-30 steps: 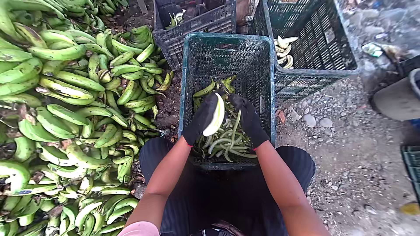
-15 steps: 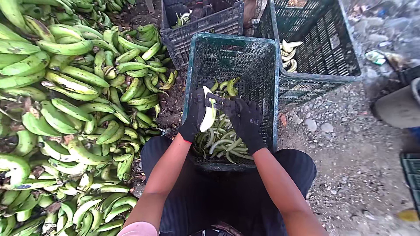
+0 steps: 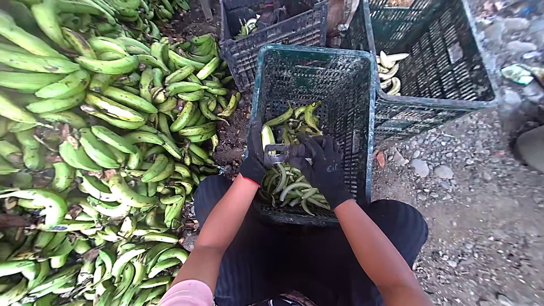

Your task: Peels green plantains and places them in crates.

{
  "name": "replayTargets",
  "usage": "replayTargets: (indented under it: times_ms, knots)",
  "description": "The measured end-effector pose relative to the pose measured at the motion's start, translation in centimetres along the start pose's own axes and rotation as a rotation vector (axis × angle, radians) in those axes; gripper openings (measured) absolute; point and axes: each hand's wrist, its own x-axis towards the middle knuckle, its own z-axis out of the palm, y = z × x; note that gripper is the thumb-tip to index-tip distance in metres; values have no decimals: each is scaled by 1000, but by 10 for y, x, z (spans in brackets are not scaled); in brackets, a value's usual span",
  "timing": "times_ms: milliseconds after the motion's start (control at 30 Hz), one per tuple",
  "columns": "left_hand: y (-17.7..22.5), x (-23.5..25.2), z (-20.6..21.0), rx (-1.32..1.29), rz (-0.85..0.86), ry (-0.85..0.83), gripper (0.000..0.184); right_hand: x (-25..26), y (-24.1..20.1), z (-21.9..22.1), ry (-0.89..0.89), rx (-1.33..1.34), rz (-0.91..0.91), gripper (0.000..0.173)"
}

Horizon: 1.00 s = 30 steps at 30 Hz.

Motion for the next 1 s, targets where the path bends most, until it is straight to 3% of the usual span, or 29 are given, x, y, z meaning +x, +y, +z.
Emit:
replayTargets:
  times_ms: [100, 167, 333, 567, 700, 800, 900, 1000]
  knots:
    - [4, 0, -4, -212, -116, 24, 44, -2, -3, 6, 79, -36, -41, 81]
    - [6, -2, 5, -192, -106, 80, 44, -2, -8, 2, 35, -3, 37, 78]
    - [0, -5, 13, 247, 226, 66, 34, 3, -14, -13, -301, 198, 345, 72]
    - [11, -6, 10, 454, 267, -56, 51, -1, -14, -8, -89, -41, 163, 80]
    - [8, -6, 8, 834, 443, -150, 54, 6, -19, -13, -245, 129, 346, 70]
    - [-5, -24, 19, 1100, 366, -289, 58, 20, 4, -4, -322, 475, 548, 62]
    - [-15, -29, 20, 941, 208, -377, 57, 17, 20, -2, -311, 663, 653, 58]
    - [-6, -15, 17, 550, 124, -347, 55, 14, 10, -13, -201, 435, 446, 63]
